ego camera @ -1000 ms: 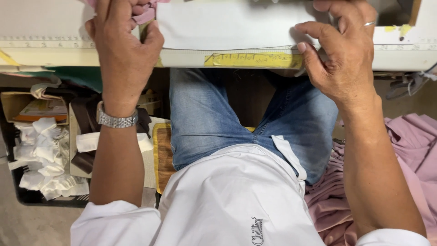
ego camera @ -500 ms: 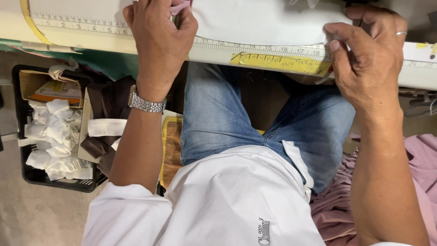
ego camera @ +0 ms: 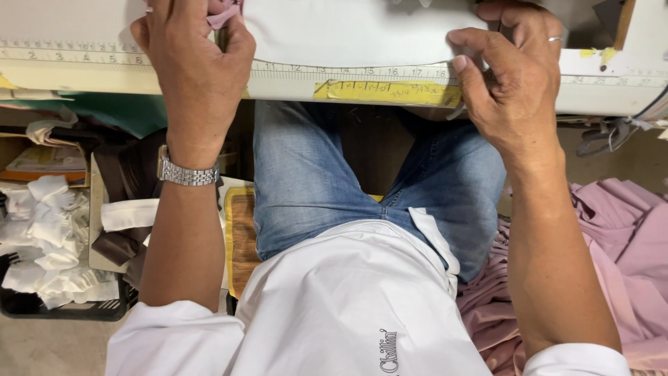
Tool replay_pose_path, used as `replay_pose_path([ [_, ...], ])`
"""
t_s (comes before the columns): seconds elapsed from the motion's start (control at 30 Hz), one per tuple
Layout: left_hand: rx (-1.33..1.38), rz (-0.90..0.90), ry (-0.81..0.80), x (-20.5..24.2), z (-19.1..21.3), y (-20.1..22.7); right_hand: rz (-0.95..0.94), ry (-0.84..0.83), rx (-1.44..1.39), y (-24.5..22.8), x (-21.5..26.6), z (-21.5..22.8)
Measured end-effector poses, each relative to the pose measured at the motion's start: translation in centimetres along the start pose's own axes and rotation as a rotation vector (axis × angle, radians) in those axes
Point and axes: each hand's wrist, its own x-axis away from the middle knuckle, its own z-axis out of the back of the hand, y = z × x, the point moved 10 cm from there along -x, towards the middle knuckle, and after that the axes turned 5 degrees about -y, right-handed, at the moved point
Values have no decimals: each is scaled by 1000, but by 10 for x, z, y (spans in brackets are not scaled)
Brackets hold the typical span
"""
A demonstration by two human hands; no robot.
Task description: Cutting individual sewn fabric loops from a continuous strip using thread snips at a sewing workstation.
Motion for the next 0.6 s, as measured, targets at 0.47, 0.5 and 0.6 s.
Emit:
replay_pose_path([
  [0.47, -17, 16, 9, 1, 0, -1, -19, 40, 7, -10, -4, -5],
  [0.5, -7, 15, 9, 1, 0, -1, -28, 39, 1, -10, -5, -5],
  [0.6, 5, 19, 9, 0, 1, -1, -56, 41, -10, -10, -5, -7],
])
